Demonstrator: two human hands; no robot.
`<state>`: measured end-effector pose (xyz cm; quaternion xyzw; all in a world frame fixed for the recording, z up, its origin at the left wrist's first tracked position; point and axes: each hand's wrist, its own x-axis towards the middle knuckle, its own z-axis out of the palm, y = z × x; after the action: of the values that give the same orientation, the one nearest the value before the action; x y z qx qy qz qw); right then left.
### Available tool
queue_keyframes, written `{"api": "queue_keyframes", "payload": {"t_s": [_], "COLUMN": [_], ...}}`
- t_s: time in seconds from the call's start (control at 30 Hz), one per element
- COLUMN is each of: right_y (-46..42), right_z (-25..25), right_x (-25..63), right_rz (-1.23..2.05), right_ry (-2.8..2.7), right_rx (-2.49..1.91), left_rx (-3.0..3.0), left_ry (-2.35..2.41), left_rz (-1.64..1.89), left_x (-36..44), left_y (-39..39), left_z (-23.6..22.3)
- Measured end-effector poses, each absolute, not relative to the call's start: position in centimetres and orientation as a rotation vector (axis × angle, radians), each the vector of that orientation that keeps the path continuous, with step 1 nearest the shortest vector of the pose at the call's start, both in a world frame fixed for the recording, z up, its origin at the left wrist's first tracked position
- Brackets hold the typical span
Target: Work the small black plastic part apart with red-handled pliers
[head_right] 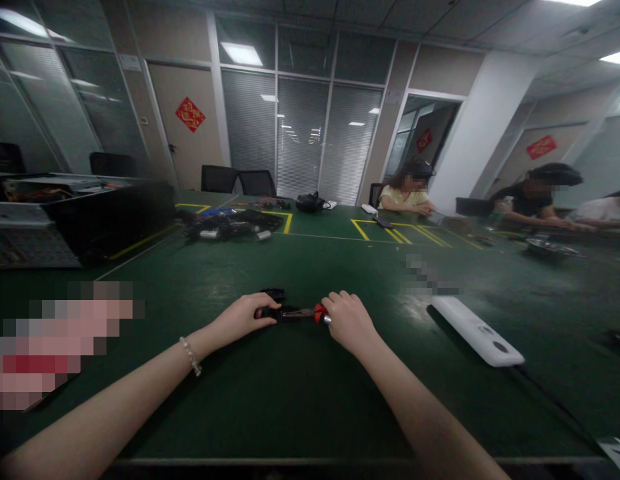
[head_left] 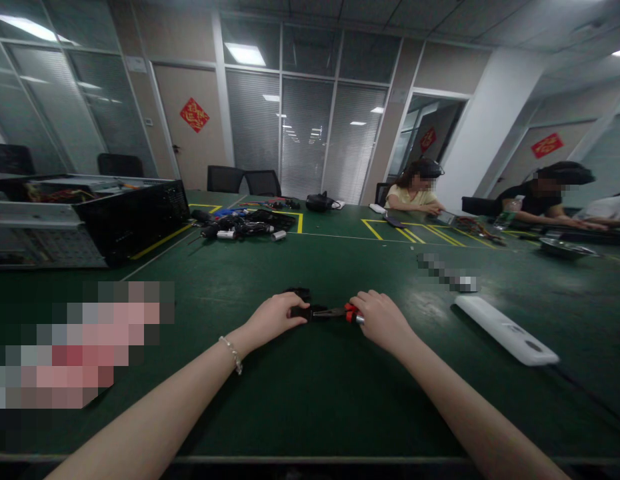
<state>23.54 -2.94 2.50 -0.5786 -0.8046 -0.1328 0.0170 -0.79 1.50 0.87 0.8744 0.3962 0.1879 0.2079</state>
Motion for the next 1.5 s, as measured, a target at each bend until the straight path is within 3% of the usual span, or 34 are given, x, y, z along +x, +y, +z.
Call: {"api": "queue_keyframes", "payload": {"t_s": [1.5], "right_y": [-3.00], "right_z": [2.31], "right_x": [23.59], "right_rz": [-0.366], "right_ry": [-2.499], "right_rx": [-1.772], "left_rx": [2.425], "left_ry": [1.118], "left_rz": [0.518], "left_x": [-0.84], "left_y": [1.42], "left_z": [0.96]}}
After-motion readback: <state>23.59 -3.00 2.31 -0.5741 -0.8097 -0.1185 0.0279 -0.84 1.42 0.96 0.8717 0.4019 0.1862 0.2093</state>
